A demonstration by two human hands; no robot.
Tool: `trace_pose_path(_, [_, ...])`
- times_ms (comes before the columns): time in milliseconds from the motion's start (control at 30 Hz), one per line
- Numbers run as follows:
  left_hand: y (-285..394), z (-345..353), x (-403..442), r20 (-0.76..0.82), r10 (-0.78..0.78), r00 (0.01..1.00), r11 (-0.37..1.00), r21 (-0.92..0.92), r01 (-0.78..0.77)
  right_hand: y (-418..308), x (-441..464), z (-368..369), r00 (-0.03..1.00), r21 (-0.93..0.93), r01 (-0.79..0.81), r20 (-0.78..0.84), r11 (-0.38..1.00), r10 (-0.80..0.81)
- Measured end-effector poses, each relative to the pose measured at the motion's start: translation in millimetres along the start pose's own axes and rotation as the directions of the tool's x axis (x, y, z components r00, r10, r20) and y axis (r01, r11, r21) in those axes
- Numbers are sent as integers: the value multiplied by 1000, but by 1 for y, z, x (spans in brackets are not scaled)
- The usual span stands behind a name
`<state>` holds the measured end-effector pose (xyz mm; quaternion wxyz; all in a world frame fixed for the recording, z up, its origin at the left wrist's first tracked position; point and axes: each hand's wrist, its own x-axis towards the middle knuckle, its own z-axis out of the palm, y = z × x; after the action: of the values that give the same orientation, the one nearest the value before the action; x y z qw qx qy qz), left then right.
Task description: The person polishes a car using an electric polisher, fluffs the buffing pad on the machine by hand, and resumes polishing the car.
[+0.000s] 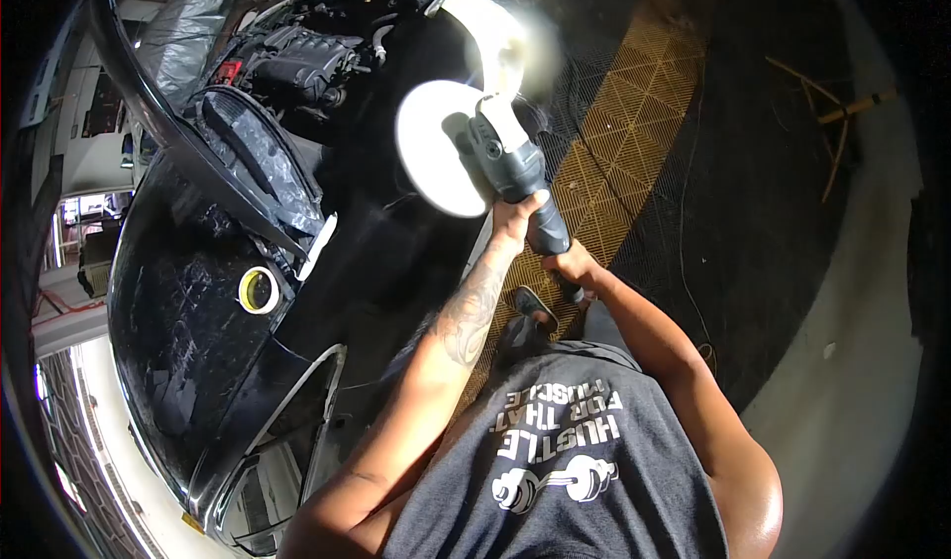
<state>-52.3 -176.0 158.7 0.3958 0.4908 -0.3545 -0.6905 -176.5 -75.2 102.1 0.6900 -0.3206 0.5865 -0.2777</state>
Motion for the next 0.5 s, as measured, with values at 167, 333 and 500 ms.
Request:
trace_pose_path(167, [-10, -14, -32, 0, 12, 1000, 1000, 28, -12, 36, -8, 15, 1000, -178, 7, 17, 984, -4])
trace_pose_path(333, [-14, -20, -65, -53, 9, 999, 999, 41, -7, 29, -36, 25, 997, -261, -43, 49, 964, 57])
trace_pose_path(500, [-28, -30, -98, -109, 22, 994, 999, 52, -16, 58, -50, 35, 991, -283, 111, 103, 953, -85])
